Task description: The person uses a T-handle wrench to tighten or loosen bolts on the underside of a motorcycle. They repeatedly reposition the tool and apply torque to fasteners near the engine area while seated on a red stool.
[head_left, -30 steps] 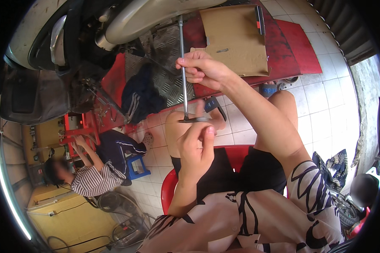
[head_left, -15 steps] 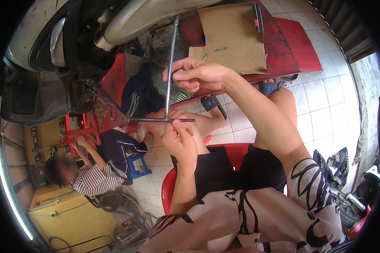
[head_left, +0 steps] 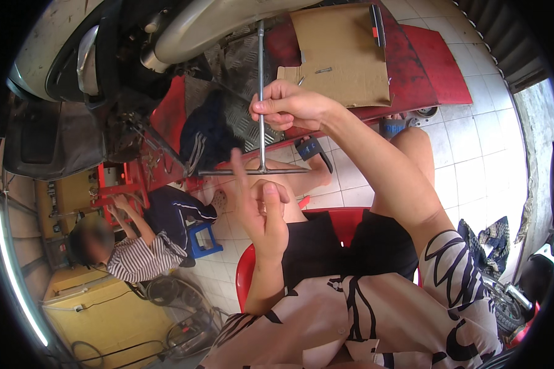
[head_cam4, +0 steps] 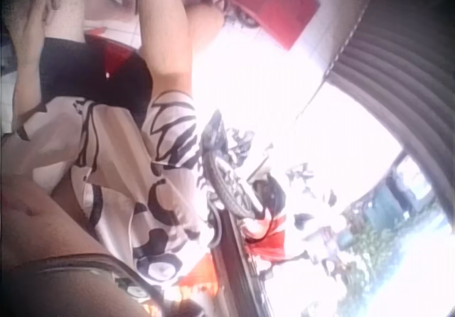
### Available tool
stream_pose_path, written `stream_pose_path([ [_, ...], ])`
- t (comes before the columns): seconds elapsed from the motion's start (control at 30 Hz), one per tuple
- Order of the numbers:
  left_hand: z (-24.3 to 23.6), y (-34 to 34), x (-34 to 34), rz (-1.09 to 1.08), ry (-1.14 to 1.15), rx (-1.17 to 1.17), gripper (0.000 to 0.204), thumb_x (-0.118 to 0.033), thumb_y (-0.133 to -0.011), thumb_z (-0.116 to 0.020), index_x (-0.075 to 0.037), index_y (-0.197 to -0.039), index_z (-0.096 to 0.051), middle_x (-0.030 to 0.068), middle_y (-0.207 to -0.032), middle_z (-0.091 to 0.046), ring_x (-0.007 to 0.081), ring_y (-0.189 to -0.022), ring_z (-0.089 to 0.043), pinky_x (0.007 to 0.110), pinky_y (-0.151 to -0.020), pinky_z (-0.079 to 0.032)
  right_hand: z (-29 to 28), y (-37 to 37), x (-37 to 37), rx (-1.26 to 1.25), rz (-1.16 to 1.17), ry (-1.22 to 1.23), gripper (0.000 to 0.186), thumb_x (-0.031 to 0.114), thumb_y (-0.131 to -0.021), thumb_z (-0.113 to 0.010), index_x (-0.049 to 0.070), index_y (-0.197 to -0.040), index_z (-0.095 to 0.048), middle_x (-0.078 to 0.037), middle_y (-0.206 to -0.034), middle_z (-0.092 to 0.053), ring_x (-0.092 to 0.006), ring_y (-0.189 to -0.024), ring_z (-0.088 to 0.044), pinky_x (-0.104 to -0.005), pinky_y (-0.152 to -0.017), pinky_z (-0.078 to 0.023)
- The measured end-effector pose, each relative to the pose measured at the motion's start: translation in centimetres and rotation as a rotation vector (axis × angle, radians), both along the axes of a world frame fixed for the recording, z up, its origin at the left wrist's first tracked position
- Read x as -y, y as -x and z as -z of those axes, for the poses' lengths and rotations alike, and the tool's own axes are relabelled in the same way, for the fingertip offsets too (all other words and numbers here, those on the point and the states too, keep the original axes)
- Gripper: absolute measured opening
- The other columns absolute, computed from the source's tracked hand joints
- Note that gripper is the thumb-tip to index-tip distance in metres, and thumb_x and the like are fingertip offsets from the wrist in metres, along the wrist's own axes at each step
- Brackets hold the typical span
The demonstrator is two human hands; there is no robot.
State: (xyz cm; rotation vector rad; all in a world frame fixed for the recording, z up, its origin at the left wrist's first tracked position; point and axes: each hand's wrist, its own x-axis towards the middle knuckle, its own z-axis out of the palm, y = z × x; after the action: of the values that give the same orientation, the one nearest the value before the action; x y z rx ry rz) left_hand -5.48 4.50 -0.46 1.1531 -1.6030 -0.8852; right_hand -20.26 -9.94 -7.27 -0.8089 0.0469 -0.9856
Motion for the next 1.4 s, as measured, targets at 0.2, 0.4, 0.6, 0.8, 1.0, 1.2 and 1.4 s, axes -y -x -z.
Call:
stream_pose_path([
  [0.2,5.3,-2.5,0.1,-0.046,-0.266,0.088,0.053,-0.008,-0.096,-0.049,-0.002,-0.145,-0.031,0.002,-0.067,-0.054,0.0027,-0.054,-0.043,0.016,-0.047,-0.031,-0.4,-0.4,0.0,0.073,0.024,-0.081,0.022,0.017,-0.095,-0.058,-0.003,-0.086,-0.059,0.004,-0.051,-0.039,-0.0023,-0.043,-0.028,-0.0191,-0.042,-0.023],
  [0.4,2.0,0.5,-1.4,0.374,-0.157,0.249,0.059,-0.006,-0.092,-0.054,0.002,-0.145,-0.028,0.0028,-0.069,-0.053,0.0073,-0.059,-0.048,0.02,-0.051,-0.037,0.3,-0.7,0.2,0.054,0.054,-0.115,0.022,0.018,-0.095,-0.057,-0.003,-0.088,-0.059,0.005,-0.051,-0.038,-0.0017,-0.043,-0.028,-0.0188,-0.042,-0.024],
  [0.6,1.8,-0.4,0.1,-0.089,-0.045,0.002,0.064,-0.004,-0.094,-0.047,-0.004,-0.15,-0.014,0.0009,-0.07,-0.053,0.0029,-0.057,-0.043,0.015,-0.052,-0.033,-0.1,-0.2,0.0,0.084,0.096,-0.155,0.023,0.018,-0.095,-0.058,-0.004,-0.088,-0.059,0.005,-0.053,-0.038,-0.0016,-0.043,-0.027,-0.0181,-0.041,-0.024],
  [0.8,3.3,-1.3,-1.2,0.436,-0.208,0.286,0.07,-0.006,-0.096,-0.047,-0.006,-0.151,-0.004,0.0022,-0.068,-0.054,0.003,-0.053,-0.041,0.015,-0.049,-0.03,-0.2,-0.6,0.2,0.101,0.108,-0.176,0.022,0.017,-0.095,-0.058,-0.004,-0.088,-0.059,0.005,-0.055,-0.039,-0.0017,-0.045,-0.029,-0.0186,-0.042,-0.025],
  [1.0,-0.9,-2.7,0.1,0.011,-0.156,-0.116,0.069,-0.008,-0.096,-0.049,-0.005,-0.15,-0.007,0.005,-0.07,-0.059,0.0016,-0.05,-0.039,0.015,-0.048,-0.031,0.2,0.1,0.5,0.139,0.142,-0.186,0.021,0.015,-0.093,-0.06,-0.005,-0.087,-0.059,0.004,-0.059,-0.042,-0.002,-0.046,-0.031,-0.019,-0.043,-0.026],
  [1.2,2.7,-1.8,-1.2,0.24,-0.36,0.174,0.066,-0.005,-0.093,-0.054,-0.002,-0.148,-0.018,0.0035,-0.07,-0.059,0.0046,-0.057,-0.048,0.017,-0.052,-0.037,0.0,-0.2,0.5,0.181,0.146,-0.205,0.022,0.015,-0.093,-0.06,-0.005,-0.088,-0.059,0.004,-0.058,-0.043,-0.0019,-0.045,-0.032,-0.0186,-0.043,-0.027],
  [1.4,-0.3,-1.3,-1.5,0.345,-0.229,0.04,0.063,-0.001,-0.092,-0.05,0.0,-0.148,-0.021,0.0034,-0.072,-0.057,0.0051,-0.059,-0.048,0.016,-0.057,-0.038,-0.1,0.3,0.7,0.172,0.206,-0.19,0.022,0.016,-0.094,-0.058,-0.005,-0.087,-0.059,0.004,-0.056,-0.042,-0.0019,-0.044,-0.031,-0.0186,-0.042,-0.026],
])
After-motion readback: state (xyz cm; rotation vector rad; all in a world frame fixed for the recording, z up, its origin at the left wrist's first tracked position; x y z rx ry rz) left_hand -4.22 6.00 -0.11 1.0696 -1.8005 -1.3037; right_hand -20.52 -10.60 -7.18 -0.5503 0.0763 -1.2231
